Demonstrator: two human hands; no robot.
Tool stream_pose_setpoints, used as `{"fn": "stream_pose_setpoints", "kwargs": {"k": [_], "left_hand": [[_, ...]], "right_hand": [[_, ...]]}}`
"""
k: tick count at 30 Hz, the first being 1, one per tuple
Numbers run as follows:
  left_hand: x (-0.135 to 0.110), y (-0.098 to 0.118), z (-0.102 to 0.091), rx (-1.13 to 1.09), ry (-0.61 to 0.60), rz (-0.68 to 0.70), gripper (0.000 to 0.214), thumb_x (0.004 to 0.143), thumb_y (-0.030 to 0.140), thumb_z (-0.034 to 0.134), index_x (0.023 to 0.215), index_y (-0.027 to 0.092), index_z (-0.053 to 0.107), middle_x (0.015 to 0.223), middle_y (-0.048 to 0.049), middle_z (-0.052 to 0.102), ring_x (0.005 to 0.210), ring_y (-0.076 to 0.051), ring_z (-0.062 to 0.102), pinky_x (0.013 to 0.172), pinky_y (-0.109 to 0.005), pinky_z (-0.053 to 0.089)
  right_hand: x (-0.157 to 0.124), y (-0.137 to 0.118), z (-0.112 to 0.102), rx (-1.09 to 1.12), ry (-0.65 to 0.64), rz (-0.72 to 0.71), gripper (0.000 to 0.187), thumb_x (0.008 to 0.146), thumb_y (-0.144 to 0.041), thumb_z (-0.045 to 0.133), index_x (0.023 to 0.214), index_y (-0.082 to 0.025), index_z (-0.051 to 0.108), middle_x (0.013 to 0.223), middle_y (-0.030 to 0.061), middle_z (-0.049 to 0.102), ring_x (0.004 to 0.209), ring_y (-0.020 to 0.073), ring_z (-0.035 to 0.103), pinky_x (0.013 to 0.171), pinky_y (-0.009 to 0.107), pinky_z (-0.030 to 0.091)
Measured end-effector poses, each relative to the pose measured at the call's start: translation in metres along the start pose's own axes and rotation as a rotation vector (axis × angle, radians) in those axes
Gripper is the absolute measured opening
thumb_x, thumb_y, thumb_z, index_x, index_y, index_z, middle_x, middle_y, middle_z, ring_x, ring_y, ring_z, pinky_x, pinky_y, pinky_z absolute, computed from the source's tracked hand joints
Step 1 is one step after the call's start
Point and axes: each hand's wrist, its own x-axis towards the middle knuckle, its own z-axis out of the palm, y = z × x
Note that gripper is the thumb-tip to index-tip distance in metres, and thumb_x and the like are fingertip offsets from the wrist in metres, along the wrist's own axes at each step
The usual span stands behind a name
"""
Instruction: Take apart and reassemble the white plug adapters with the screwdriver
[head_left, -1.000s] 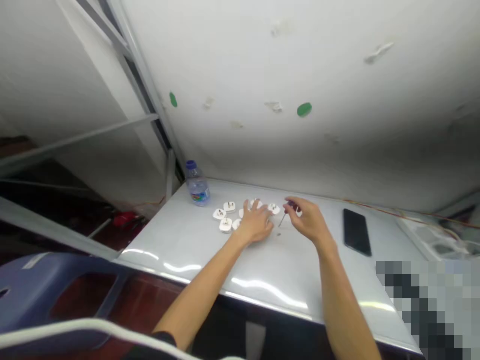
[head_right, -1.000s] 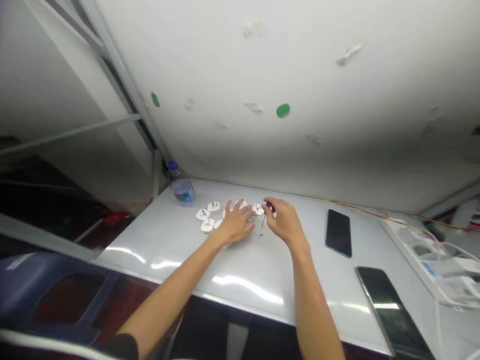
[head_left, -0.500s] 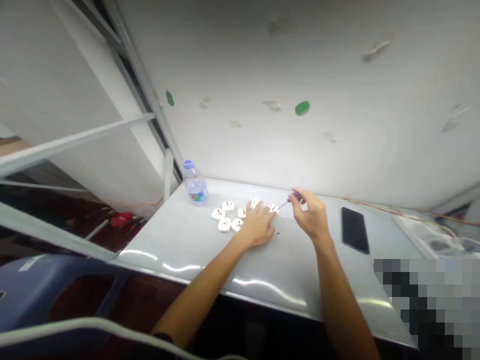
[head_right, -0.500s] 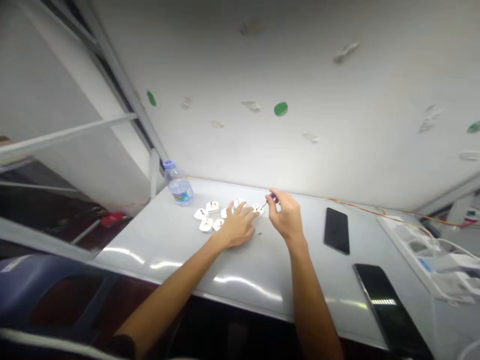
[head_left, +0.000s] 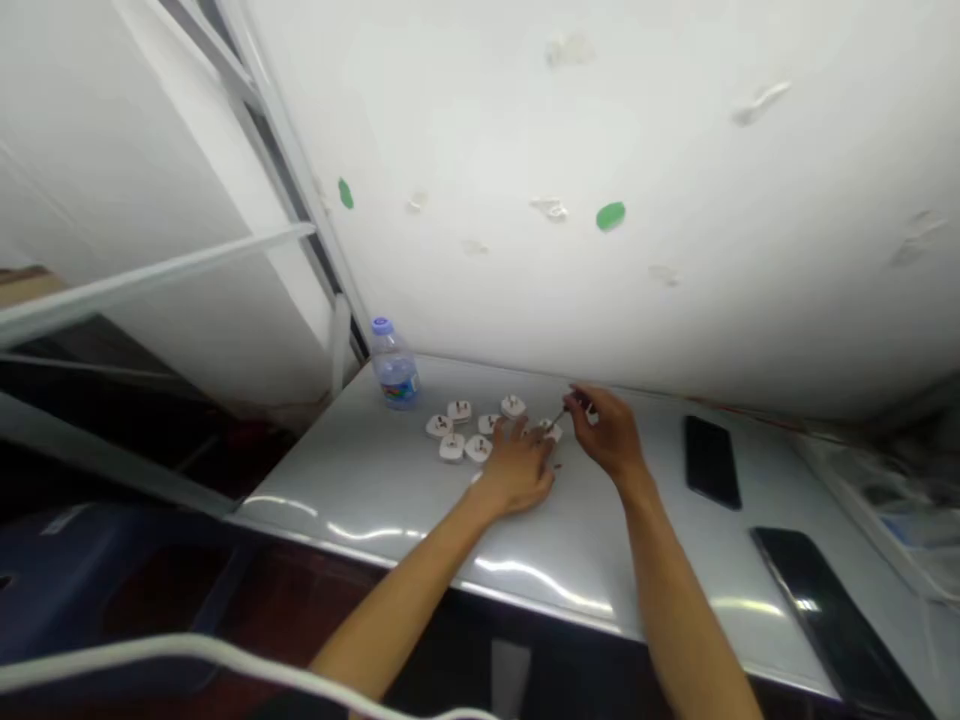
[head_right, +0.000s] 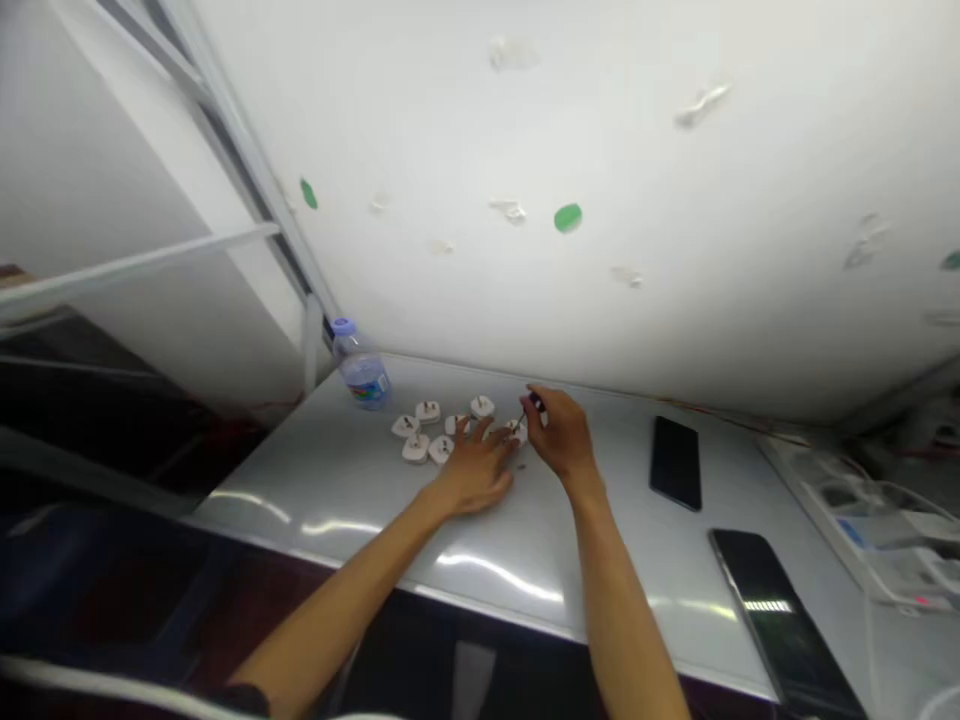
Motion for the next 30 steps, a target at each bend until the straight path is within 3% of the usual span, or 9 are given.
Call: {"fn": "stream_pose_setpoints", "kwargs": {"k": [16, 30], "left_hand": [[-0.0024, 0.0015, -0.0076, -0.012, -0.089, -0.017, 0.048, 0.089, 0.035, 0.049, 0.137, 0.026, 0.049, 0.148, -0.0072, 0.047, 0.141, -0.036, 0.029, 0.115, -0.066, 0.015], [-0.0005, 0.0003, -0.0044, -0.04, -0.078, -0.031, 0.052, 0.089, 0.033, 0.046, 0.14, 0.02, 0.046, 0.145, -0.0087, 0.051, 0.14, -0.035, 0.032, 0.117, -0.064, 0.013]], "right_hand": [[-0.0016, 0.002, 0.0049, -0.011, 0.015, -0.054, 0.024, 0.094, -0.03, 0.053, 0.11, -0.017, 0.067, 0.086, 0.0079, 0.072, 0.073, 0.0202, 0.065, 0.074, 0.036, 0.054], [-0.0018, 0.0033, 0.0067, 0.006, 0.009, -0.053, 0.025, 0.094, -0.03, 0.053, 0.111, -0.018, 0.067, 0.085, 0.0077, 0.072, 0.073, 0.0202, 0.065, 0.073, 0.036, 0.054]]}}
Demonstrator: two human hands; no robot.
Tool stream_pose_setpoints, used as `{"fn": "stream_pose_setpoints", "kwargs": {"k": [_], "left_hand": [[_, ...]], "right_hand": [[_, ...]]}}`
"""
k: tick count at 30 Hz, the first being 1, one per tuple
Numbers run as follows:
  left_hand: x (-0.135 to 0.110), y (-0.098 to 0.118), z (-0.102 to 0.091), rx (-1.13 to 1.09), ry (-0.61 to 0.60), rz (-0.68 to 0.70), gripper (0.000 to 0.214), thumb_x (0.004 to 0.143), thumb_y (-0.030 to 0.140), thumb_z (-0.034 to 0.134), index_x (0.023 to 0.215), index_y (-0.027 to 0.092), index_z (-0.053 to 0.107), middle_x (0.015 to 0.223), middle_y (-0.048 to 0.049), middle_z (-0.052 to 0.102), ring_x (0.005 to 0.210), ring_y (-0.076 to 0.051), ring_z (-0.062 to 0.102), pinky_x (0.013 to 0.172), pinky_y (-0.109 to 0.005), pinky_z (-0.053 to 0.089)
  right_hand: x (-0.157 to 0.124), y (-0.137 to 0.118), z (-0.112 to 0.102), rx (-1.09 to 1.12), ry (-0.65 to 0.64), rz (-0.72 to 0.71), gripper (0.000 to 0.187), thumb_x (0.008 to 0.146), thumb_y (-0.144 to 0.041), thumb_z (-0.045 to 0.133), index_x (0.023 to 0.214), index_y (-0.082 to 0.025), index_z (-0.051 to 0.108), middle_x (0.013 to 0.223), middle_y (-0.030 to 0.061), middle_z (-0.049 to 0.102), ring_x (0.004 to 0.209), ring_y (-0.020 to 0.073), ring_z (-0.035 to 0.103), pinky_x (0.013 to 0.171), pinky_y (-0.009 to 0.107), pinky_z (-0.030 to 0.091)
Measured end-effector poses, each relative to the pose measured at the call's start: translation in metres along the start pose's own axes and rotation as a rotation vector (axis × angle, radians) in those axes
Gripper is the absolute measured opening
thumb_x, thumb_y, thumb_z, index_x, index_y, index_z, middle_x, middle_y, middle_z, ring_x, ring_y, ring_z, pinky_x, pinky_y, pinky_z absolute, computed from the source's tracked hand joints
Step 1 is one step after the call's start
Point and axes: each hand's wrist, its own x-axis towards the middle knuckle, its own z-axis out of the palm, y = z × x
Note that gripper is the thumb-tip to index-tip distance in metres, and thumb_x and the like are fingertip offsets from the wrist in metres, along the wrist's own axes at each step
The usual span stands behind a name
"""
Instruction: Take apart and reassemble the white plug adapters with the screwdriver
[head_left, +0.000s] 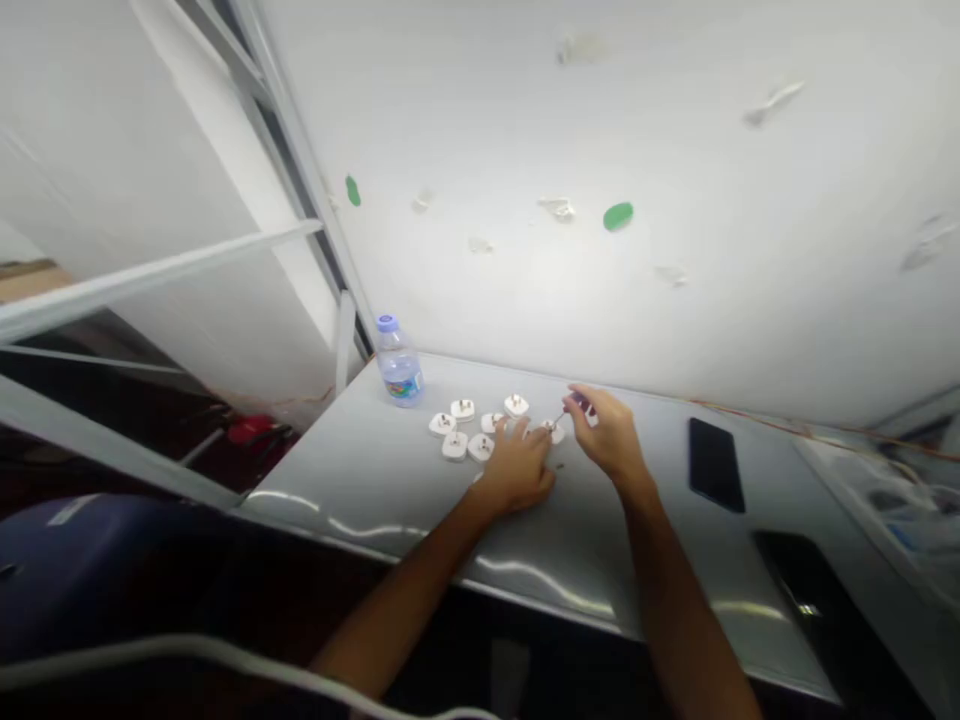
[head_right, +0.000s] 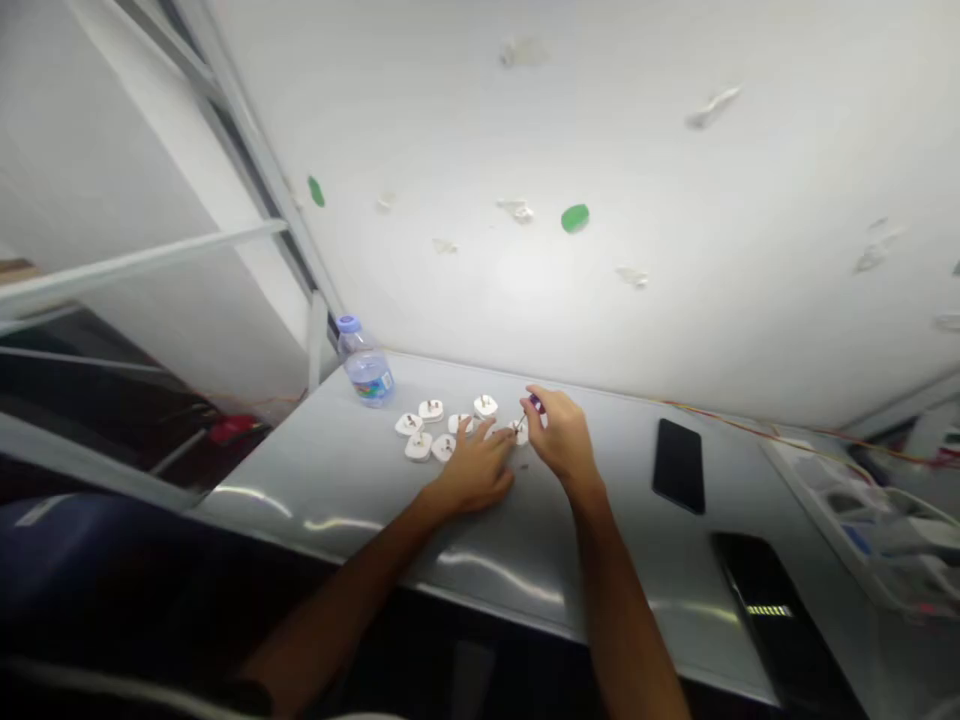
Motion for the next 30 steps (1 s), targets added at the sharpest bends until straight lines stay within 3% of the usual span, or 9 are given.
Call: {"fn": "stream_pose_setpoints", "kwargs": {"k": [20, 30], "left_hand": [[0.0, 0.0004, -0.0018, 0.018, -0.017, -0.013, 0.054, 0.089, 0.033, 0.046, 0.141, 0.02, 0.044, 0.146, -0.0101, 0.05, 0.141, -0.035, 0.031, 0.116, -0.064, 0.014], [0.0064, 0.0029, -0.0029, -0.012, -0.011, -0.061, 0.051, 0.086, 0.016, 0.044, 0.137, 0.015, 0.045, 0.138, -0.016, 0.054, 0.137, -0.031, 0.038, 0.117, -0.059, 0.02]], "right_hand": [[-0.0013, 0.0012, 0.0006, -0.013, -0.031, 0.022, 0.026, 0.094, -0.031, 0.053, 0.11, -0.017, 0.067, 0.085, 0.0086, 0.073, 0.073, 0.021, 0.065, 0.073, 0.037, 0.054], [-0.0018, 0.001, 0.0014, -0.001, -0.065, 0.042, 0.026, 0.094, -0.032, 0.053, 0.11, -0.018, 0.068, 0.085, 0.0091, 0.073, 0.072, 0.0221, 0.065, 0.071, 0.038, 0.055]]}}
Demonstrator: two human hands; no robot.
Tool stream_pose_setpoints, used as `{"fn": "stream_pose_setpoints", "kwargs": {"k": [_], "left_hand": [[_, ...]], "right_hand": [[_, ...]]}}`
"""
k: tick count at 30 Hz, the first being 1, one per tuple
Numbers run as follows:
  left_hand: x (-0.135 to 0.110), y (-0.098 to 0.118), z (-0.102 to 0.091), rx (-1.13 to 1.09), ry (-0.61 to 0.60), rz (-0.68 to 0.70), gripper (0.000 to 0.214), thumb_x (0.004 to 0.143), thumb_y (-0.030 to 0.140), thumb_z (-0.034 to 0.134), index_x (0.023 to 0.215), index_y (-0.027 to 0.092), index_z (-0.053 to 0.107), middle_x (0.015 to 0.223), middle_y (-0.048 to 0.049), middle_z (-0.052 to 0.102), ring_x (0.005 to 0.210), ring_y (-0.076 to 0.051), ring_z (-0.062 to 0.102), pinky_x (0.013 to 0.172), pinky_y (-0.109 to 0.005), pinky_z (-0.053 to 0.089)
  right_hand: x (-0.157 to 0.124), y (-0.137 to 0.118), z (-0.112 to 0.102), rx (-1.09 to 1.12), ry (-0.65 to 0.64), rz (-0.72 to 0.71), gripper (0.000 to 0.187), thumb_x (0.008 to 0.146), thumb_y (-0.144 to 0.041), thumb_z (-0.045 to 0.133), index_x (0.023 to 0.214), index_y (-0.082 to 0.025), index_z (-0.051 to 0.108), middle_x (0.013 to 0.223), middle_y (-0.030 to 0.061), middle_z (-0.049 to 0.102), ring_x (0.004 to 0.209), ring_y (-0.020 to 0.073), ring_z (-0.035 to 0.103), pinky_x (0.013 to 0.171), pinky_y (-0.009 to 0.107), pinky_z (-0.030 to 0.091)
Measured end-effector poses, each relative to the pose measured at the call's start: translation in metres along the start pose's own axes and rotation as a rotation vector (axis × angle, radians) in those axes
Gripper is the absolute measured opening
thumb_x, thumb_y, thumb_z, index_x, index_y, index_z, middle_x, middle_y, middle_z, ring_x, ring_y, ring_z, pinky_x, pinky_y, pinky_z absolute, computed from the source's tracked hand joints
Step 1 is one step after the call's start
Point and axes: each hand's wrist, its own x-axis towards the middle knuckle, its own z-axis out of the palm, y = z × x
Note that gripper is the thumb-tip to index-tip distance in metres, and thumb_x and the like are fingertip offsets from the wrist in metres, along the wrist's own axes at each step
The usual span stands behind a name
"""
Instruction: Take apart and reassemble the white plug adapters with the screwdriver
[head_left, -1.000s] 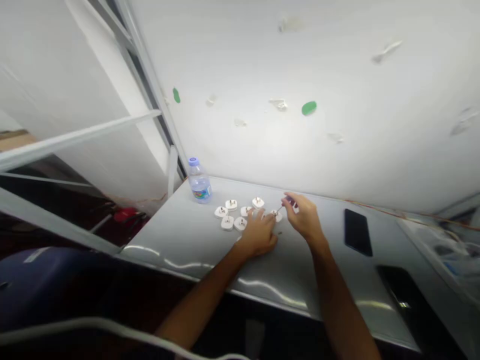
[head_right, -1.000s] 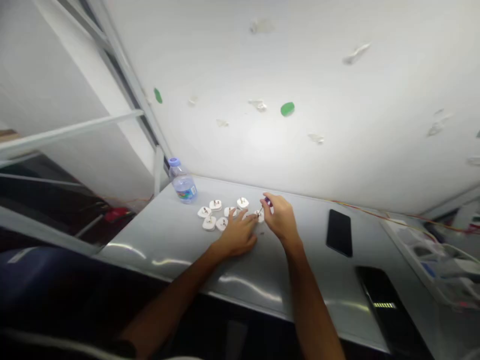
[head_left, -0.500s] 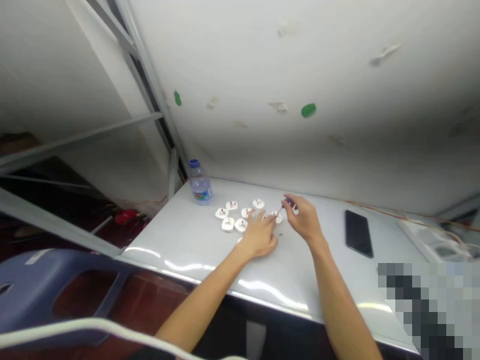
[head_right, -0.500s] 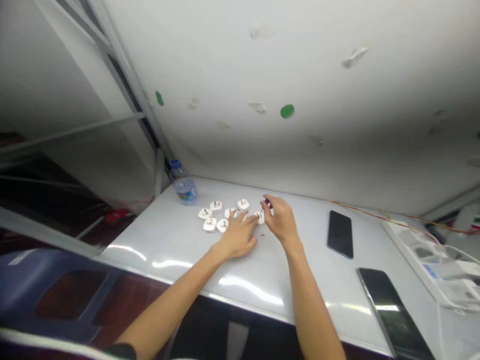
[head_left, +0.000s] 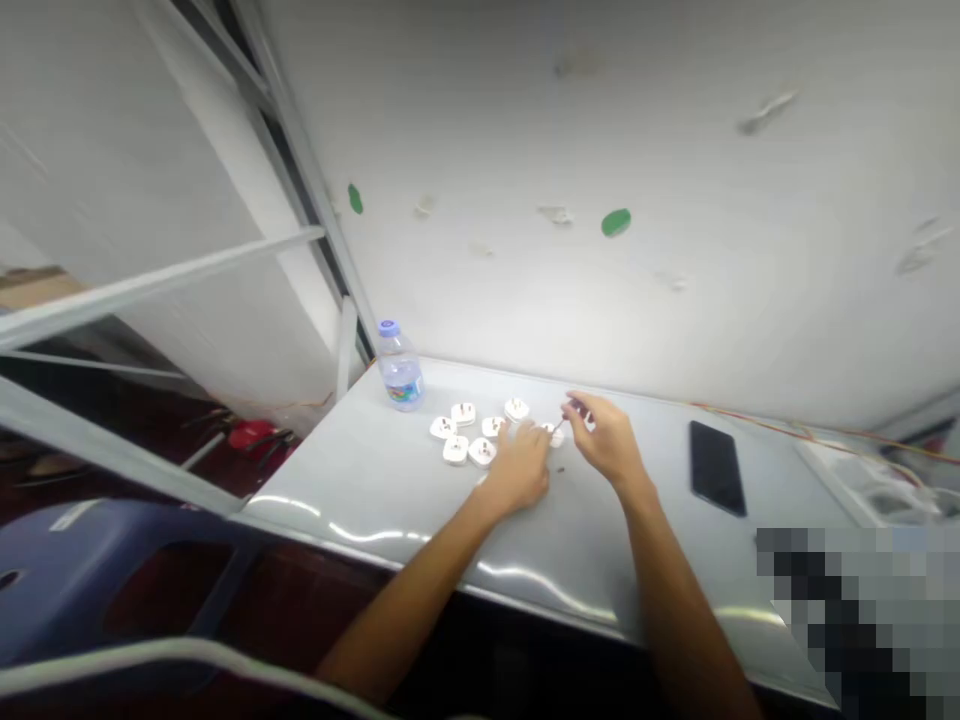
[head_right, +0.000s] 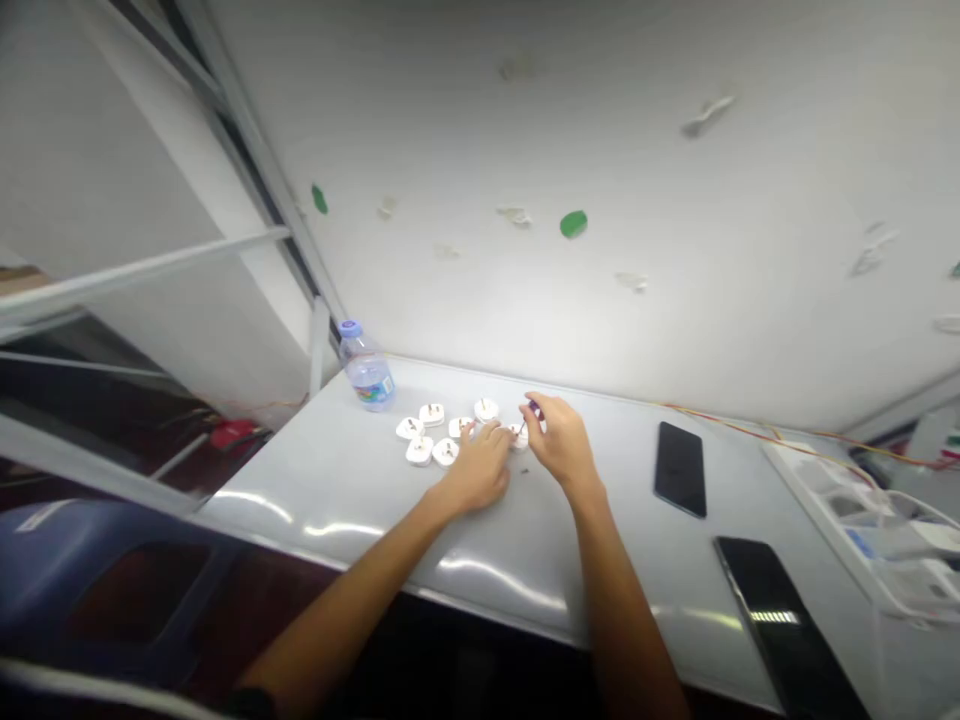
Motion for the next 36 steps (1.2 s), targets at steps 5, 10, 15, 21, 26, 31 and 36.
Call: {"fn": "stream_pose_setpoints", "kwargs": {"k": [5, 10, 15, 21, 26, 31, 36], "left_hand": [[0.003, -0.001, 0.001, 0.012, -0.013, -0.011, 0.055, 0.085, 0.012, 0.045, 0.139, 0.016, 0.041, 0.139, -0.0157, 0.052, 0.135, -0.028, 0.04, 0.114, -0.054, 0.026], [0.002, -0.003, 0.001, 0.017, -0.021, 0.004, 0.053, 0.083, 0.01, 0.046, 0.136, 0.015, 0.045, 0.139, -0.0159, 0.052, 0.134, -0.03, 0.041, 0.113, -0.054, 0.029], [0.002, -0.003, 0.0, 0.017, -0.032, 0.021, 0.05, 0.083, 0.011, 0.045, 0.133, 0.016, 0.048, 0.14, -0.0144, 0.052, 0.135, -0.029, 0.039, 0.112, -0.054, 0.029], [0.002, -0.004, 0.002, 0.014, -0.031, 0.017, 0.054, 0.082, 0.011, 0.046, 0.135, 0.015, 0.047, 0.14, -0.0157, 0.052, 0.135, -0.03, 0.038, 0.112, -0.057, 0.029], [0.002, -0.004, 0.003, 0.022, -0.042, 0.01, 0.054, 0.083, 0.013, 0.046, 0.137, 0.017, 0.046, 0.142, -0.0142, 0.05, 0.137, -0.03, 0.037, 0.113, -0.057, 0.028], [0.002, -0.004, 0.004, 0.013, -0.036, 0.013, 0.054, 0.082, 0.013, 0.048, 0.136, 0.015, 0.047, 0.143, -0.0151, 0.05, 0.136, -0.03, 0.037, 0.113, -0.056, 0.028], [0.001, -0.003, 0.003, -0.005, -0.037, 0.005, 0.053, 0.083, 0.013, 0.046, 0.136, 0.018, 0.047, 0.142, -0.0135, 0.051, 0.136, -0.029, 0.038, 0.114, -0.056, 0.025]], "right_hand": [[-0.001, 0.0, 0.0, -0.001, 0.0, 0.008, 0.026, 0.094, -0.033, 0.053, 0.11, -0.019, 0.068, 0.086, 0.0085, 0.073, 0.073, 0.0213, 0.066, 0.071, 0.037, 0.055], [0.0, 0.001, -0.001, 0.003, 0.006, 0.002, 0.025, 0.094, -0.032, 0.053, 0.109, -0.018, 0.067, 0.085, 0.0081, 0.073, 0.072, 0.0215, 0.066, 0.072, 0.038, 0.055], [0.001, -0.001, -0.003, 0.024, 0.095, -0.007, 0.023, 0.094, -0.031, 0.054, 0.11, -0.02, 0.067, 0.085, 0.0066, 0.073, 0.072, 0.0202, 0.065, 0.074, 0.038, 0.055], [0.002, -0.004, -0.002, 0.038, 0.155, -0.013, 0.024, 0.094, -0.03, 0.054, 0.11, -0.019, 0.067, 0.083, 0.0066, 0.072, 0.072, 0.0217, 0.065, 0.074, 0.04, 0.055], [0.0, 0.002, 0.003, 0.018, 0.094, -0.024, 0.024, 0.094, -0.031, 0.053, 0.11, -0.02, 0.067, 0.084, 0.0073, 0.072, 0.072, 0.0205, 0.065, 0.073, 0.037, 0.055], [-0.001, 0.005, 0.007, 0.016, 0.058, -0.015, 0.024, 0.095, -0.032, 0.053, 0.111, -0.021, 0.067, 0.085, 0.0071, 0.072, 0.072, 0.0212, 0.065, 0.073, 0.039, 0.055], [-0.001, 0.005, 0.008, 0.015, 0.065, -0.007, 0.025, 0.094, -0.032, 0.054, 0.11, -0.018, 0.067, 0.086, 0.0076, 0.073, 0.073, 0.0205, 0.065, 0.072, 0.037, 0.055]]}}
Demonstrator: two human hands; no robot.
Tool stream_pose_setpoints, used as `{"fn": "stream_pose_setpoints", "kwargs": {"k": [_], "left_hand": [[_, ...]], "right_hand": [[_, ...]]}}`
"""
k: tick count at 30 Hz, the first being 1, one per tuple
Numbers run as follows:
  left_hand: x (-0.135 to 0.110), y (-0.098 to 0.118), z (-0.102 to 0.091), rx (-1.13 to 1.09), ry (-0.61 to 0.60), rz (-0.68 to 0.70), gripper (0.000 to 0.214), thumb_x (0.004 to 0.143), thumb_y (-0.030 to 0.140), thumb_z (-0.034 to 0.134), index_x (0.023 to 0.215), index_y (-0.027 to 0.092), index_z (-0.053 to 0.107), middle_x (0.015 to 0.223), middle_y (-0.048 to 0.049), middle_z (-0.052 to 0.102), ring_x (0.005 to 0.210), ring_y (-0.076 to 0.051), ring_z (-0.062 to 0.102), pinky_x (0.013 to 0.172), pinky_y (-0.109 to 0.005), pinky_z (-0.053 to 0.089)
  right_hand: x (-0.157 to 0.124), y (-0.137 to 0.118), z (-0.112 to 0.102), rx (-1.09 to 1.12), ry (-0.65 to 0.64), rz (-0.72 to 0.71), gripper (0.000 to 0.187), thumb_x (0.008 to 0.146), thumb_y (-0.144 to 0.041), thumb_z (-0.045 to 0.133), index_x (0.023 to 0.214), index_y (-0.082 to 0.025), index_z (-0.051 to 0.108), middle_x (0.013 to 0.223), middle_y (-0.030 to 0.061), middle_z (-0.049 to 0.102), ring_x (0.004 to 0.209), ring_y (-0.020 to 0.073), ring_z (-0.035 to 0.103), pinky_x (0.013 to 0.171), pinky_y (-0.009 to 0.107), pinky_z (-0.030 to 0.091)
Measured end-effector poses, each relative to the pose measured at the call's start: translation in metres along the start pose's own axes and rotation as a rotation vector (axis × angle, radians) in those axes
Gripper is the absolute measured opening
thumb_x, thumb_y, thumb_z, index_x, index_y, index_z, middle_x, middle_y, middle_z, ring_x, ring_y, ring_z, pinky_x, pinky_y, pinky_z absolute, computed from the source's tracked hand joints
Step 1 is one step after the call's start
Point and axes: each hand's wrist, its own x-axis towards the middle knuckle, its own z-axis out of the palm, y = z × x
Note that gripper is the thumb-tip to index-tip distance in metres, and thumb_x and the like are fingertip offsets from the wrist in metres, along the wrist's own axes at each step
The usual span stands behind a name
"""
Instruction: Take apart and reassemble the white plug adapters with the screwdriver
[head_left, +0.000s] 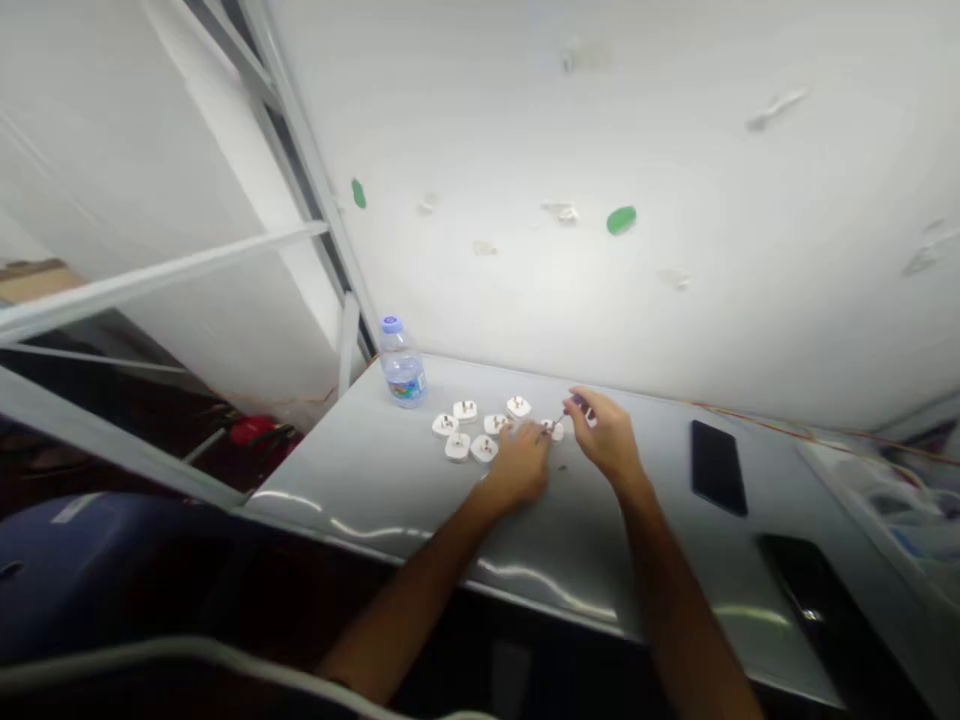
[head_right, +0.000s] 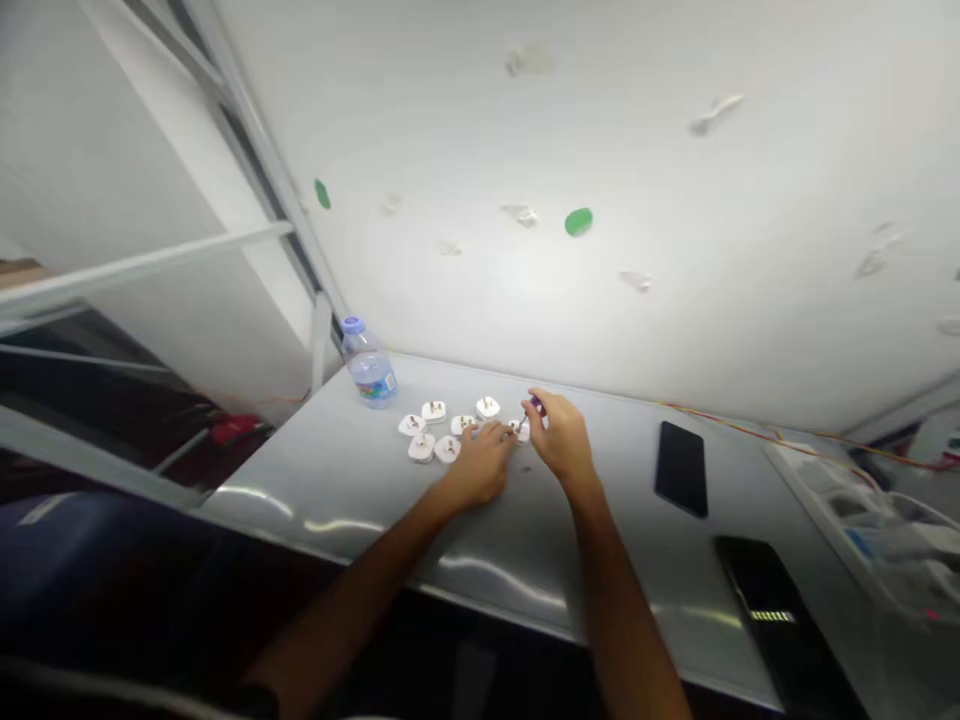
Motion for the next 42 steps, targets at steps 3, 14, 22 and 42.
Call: {"fn": "stream_pose_setpoints", "kwargs": {"k": [3, 14, 22, 42], "left_hand": [[0.0003, 0.0001, -0.0002, -0.014, -0.004, -0.005, 0.055, 0.082, 0.01, 0.045, 0.137, 0.018, 0.046, 0.142, -0.0133, 0.051, 0.134, -0.028, 0.041, 0.116, -0.056, 0.024], [0.001, -0.0011, 0.0012, -0.05, -0.017, -0.007, 0.055, 0.083, 0.011, 0.044, 0.137, 0.016, 0.046, 0.143, -0.0146, 0.051, 0.133, -0.028, 0.043, 0.116, -0.057, 0.022], [0.0014, -0.0007, 0.0008, -0.055, -0.027, -0.005, 0.053, 0.083, 0.01, 0.043, 0.136, 0.016, 0.047, 0.144, -0.015, 0.05, 0.134, -0.027, 0.042, 0.117, -0.057, 0.022], [0.001, -0.001, 0.0005, -0.087, -0.049, -0.006, 0.052, 0.082, 0.011, 0.044, 0.135, 0.015, 0.047, 0.144, -0.0161, 0.049, 0.134, -0.028, 0.041, 0.117, -0.058, 0.018]], "right_hand": [[0.0001, 0.0003, -0.0002, -0.009, -0.007, 0.002, 0.026, 0.095, -0.034, 0.053, 0.111, -0.019, 0.067, 0.086, 0.008, 0.073, 0.072, 0.0212, 0.065, 0.073, 0.038, 0.055], [-0.0002, 0.0003, -0.0028, 0.005, -0.118, 0.0, 0.036, 0.098, -0.031, 0.045, 0.127, -0.018, 0.059, 0.098, 0.0118, 0.072, 0.085, 0.0242, 0.068, 0.076, 0.039, 0.056], [-0.001, 0.0026, 0.0005, 0.019, -0.084, 0.019, 0.035, 0.096, -0.033, 0.05, 0.124, -0.017, 0.061, 0.09, 0.0092, 0.073, 0.077, 0.0219, 0.067, 0.076, 0.037, 0.056], [-0.002, 0.0043, 0.002, 0.051, -0.127, 0.005, 0.042, 0.098, -0.03, 0.042, 0.137, -0.017, 0.051, 0.107, 0.0135, 0.071, 0.086, 0.0227, 0.066, 0.076, 0.039, 0.056]]}}
